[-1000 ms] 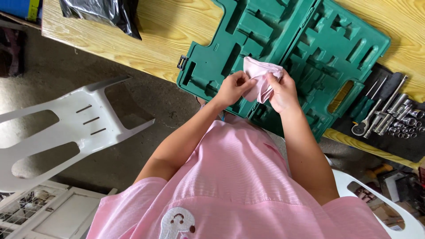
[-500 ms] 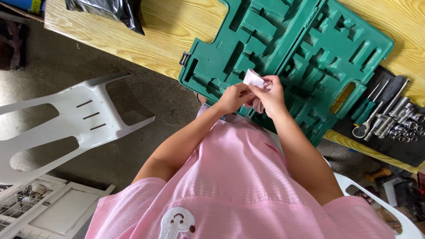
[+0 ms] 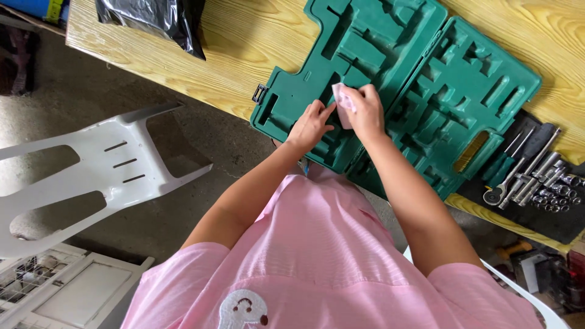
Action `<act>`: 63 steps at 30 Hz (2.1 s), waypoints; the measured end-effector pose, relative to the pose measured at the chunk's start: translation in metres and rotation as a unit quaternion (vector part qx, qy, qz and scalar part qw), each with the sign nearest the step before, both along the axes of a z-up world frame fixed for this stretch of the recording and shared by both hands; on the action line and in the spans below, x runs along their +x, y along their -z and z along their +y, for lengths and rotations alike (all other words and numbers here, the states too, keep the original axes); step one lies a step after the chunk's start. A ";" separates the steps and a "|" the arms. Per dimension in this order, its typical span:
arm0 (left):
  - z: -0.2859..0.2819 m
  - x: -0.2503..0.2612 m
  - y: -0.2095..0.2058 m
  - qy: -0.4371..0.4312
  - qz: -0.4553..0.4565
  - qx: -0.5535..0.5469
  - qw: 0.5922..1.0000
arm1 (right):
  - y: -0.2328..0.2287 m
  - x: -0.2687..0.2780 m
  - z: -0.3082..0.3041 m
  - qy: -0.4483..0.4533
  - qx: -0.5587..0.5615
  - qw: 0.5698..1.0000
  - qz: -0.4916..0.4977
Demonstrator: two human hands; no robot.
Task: Cleaning the interior of a socket set tool case with a cloth.
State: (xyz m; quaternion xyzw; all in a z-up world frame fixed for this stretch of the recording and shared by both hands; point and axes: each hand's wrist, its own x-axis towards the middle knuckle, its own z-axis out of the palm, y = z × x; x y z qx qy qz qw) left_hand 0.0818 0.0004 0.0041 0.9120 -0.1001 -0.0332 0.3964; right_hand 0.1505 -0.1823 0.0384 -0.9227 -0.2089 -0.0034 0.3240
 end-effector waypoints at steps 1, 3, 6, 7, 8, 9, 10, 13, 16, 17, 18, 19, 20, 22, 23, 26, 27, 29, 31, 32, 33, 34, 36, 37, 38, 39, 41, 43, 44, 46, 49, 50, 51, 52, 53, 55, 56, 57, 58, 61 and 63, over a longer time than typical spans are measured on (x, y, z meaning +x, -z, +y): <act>0.001 0.001 0.001 0.001 0.002 -0.002 1.000 | -0.009 0.001 0.000 0.001 -0.002 1.000 0.002; 0.004 0.004 0.003 0.013 -0.017 -0.021 1.000 | -0.027 0.003 0.002 0.002 -0.039 0.998 0.055; 0.009 0.006 0.002 0.025 -0.001 -0.033 0.999 | -0.014 0.011 -0.008 0.043 -0.085 0.995 0.036; 0.011 0.007 0.004 0.027 -0.001 -0.033 0.999 | -0.017 0.014 -0.007 0.045 -0.084 0.995 0.036; 0.011 0.007 0.005 0.035 -0.011 -0.037 0.999 | -0.021 0.016 -0.008 0.043 -0.089 0.995 0.007; 0.010 0.007 0.007 0.043 -0.020 -0.041 0.998 | -0.024 0.018 -0.010 0.040 -0.093 0.995 -0.021; 0.011 0.008 0.008 0.046 -0.018 -0.042 0.998 | -0.024 0.016 -0.008 0.043 -0.094 0.994 -0.020; 0.016 0.012 0.012 0.059 -0.024 -0.034 0.997 | -0.021 0.015 0.000 0.027 -0.069 0.997 0.006; 0.017 0.012 0.019 0.077 -0.024 -0.033 0.996 | -0.025 0.011 0.012 -0.004 -0.103 0.990 -0.095; 0.017 0.012 0.021 0.080 -0.030 -0.030 0.996 | -0.033 0.010 0.018 -0.007 -0.056 0.994 -0.098; 0.017 0.013 0.022 0.084 -0.035 -0.027 0.995 | -0.042 0.009 0.024 -0.008 -0.009 0.995 -0.101; 0.019 0.013 0.024 0.087 -0.036 -0.027 0.995 | -0.033 0.009 0.021 -0.005 -0.008 0.995 -0.102; 0.019 0.013 0.025 0.092 -0.035 -0.025 0.995 | -0.025 0.009 0.017 0.008 0.026 0.997 -0.066; 0.019 0.014 0.028 0.101 -0.036 -0.024 0.994 | -0.006 0.009 0.011 0.025 0.060 0.997 -0.032; 0.019 0.014 0.029 0.105 -0.042 -0.020 0.993 | 0.004 0.008 0.009 0.059 0.049 0.997 -0.030; 0.018 0.016 0.030 0.111 -0.048 -0.014 0.993 | 0.001 0.010 0.018 0.071 -0.011 0.996 -0.059; 0.019 0.016 0.030 0.113 -0.047 -0.013 0.992 | -0.005 0.011 0.025 0.049 -0.059 0.993 -0.089; 0.021 0.016 0.028 0.112 -0.049 -0.016 0.992 | -0.001 0.011 0.033 0.061 -0.039 0.993 -0.091; 0.023 0.016 0.028 0.110 -0.050 -0.019 0.992 | 0.000 0.013 0.039 0.071 -0.019 0.993 -0.092; 0.022 0.015 0.029 0.109 -0.056 -0.026 0.992 | -0.002 0.012 0.039 0.067 -0.019 0.994 -0.089; 0.020 0.015 0.029 0.109 -0.062 -0.032 0.992 | -0.004 0.012 0.038 0.063 -0.018 0.994 -0.086; 0.019 0.016 0.029 0.109 -0.063 -0.034 0.991 | 0.001 0.012 0.034 0.064 -0.020 0.994 -0.087; 0.021 0.015 0.030 0.120 -0.039 -0.019 0.992 | 0.012 0.010 0.030 0.091 0.058 0.992 -0.070; 0.021 0.015 0.030 0.120 -0.037 -0.019 0.992 | 0.012 0.008 0.028 0.090 0.058 0.992 -0.069; 0.022 0.016 0.030 0.117 -0.046 -0.016 0.992 | 0.012 0.007 0.026 0.119 0.082 0.989 -0.026; 0.023 0.016 0.030 0.113 -0.055 -0.014 0.992 | 0.012 0.007 0.025 0.148 0.105 0.983 0.017; 0.022 0.016 0.029 0.111 -0.059 -0.021 0.992 | 0.013 0.011 0.021 0.120 0.086 0.989 0.003; 0.020 0.015 0.028 0.110 -0.062 -0.030 0.992 | 0.018 0.011 0.016 0.093 0.066 0.993 -0.010; 0.021 0.016 0.028 0.113 -0.052 -0.021 0.992 | 0.023 0.010 0.015 0.092 0.055 0.994 -0.018; 0.021 0.017 0.029 0.114 -0.040 -0.013 0.993 | 0.027 0.009 0.019 0.089 0.045 0.995 -0.025; 0.020 0.015 0.030 0.113 -0.065 -0.019 0.991 | 0.020 0.006 0.026 0.104 -0.020 0.993 -0.060; 0.021 0.016 0.029 0.117 -0.054 -0.013 0.992 | 0.017 0.005 0.028 0.098 -0.031 0.994 -0.046; 0.022 0.017 0.029 0.122 -0.043 -0.007 0.992 | 0.013 0.005 0.030 0.091 -0.041 0.994 -0.032; 0.022 0.017 0.030 0.122 -0.043 -0.007 0.992 | 0.006 0.006 0.031 0.091 -0.041 0.994 -0.032; 0.022 0.016 0.032 0.116 -0.064 -0.013 0.991 | 0.000 0.006 0.031 0.057 -0.022 0.997 -0.040; 0.021 0.016 0.031 0.112 -0.085 -0.023 0.990 | -0.003 0.009 0.030 0.023 -0.006 0.999 -0.048; 0.021 0.017 0.029 0.114 -0.070 -0.019 0.991 | 0.001 0.011 0.030 0.022 -0.024 0.998 -0.055; 0.022 0.017 0.026 0.117 -0.055 -0.014 0.992 | 0.005 0.013 0.031 0.022 -0.041 0.997 -0.061; 0.022 0.016 0.027 0.116 -0.055 -0.014 0.992 | 0.004 0.016 0.036 0.021 -0.041 0.997 -0.062; 0.023 0.015 0.027 0.115 -0.052 -0.028 0.992 | 0.003 0.020 0.046 0.012 -0.062 0.995 -0.078; 0.018 0.018 0.029 0.114 -0.040 -0.040 0.992 | 0.003 0.019 0.042 0.003 -0.067 0.994 -0.081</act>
